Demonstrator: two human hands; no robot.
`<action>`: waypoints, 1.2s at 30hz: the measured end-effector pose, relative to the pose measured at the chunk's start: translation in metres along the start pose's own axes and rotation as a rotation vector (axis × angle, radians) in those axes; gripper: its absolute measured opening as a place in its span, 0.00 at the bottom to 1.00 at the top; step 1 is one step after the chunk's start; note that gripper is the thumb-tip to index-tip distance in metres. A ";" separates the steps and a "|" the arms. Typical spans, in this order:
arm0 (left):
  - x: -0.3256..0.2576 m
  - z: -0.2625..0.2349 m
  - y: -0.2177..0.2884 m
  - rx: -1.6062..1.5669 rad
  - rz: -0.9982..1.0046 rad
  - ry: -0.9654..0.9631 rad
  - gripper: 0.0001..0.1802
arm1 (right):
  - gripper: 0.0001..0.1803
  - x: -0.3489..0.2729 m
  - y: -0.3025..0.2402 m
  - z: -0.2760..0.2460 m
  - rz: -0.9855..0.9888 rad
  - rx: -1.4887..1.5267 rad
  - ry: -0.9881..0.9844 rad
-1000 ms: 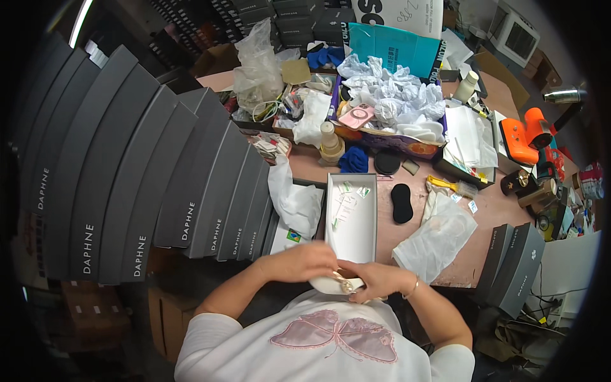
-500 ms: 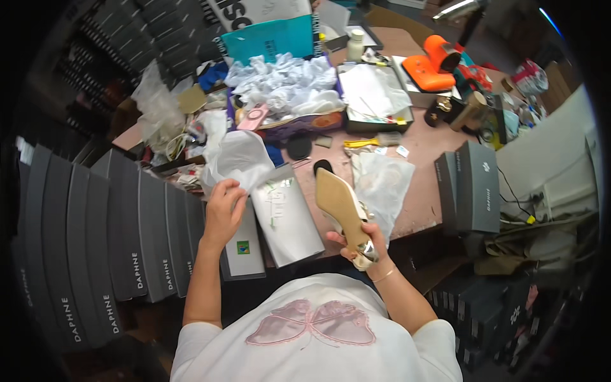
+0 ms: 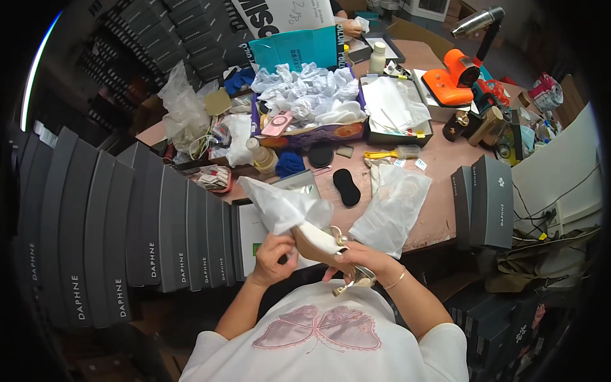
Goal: Packing high-heeled shoes into boxes with tissue paper and silica gel inserts.
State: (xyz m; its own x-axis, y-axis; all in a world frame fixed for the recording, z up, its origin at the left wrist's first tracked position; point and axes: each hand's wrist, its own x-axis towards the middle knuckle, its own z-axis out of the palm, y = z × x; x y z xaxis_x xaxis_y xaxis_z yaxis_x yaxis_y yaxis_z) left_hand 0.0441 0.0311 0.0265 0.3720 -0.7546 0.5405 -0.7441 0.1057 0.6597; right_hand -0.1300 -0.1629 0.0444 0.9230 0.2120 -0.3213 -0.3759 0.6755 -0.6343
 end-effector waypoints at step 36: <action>0.029 0.002 0.045 -0.033 -0.307 0.153 0.10 | 0.22 0.081 0.040 0.010 -0.206 0.738 0.075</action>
State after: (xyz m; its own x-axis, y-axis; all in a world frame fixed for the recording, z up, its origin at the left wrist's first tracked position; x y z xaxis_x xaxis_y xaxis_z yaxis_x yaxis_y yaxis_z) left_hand 0.0201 0.0130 0.0711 0.6563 -0.6492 0.3845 -0.5672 -0.0885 0.8188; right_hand -0.0692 -0.1115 0.0002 0.9505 0.0000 -0.3107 -0.0202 0.9979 -0.0618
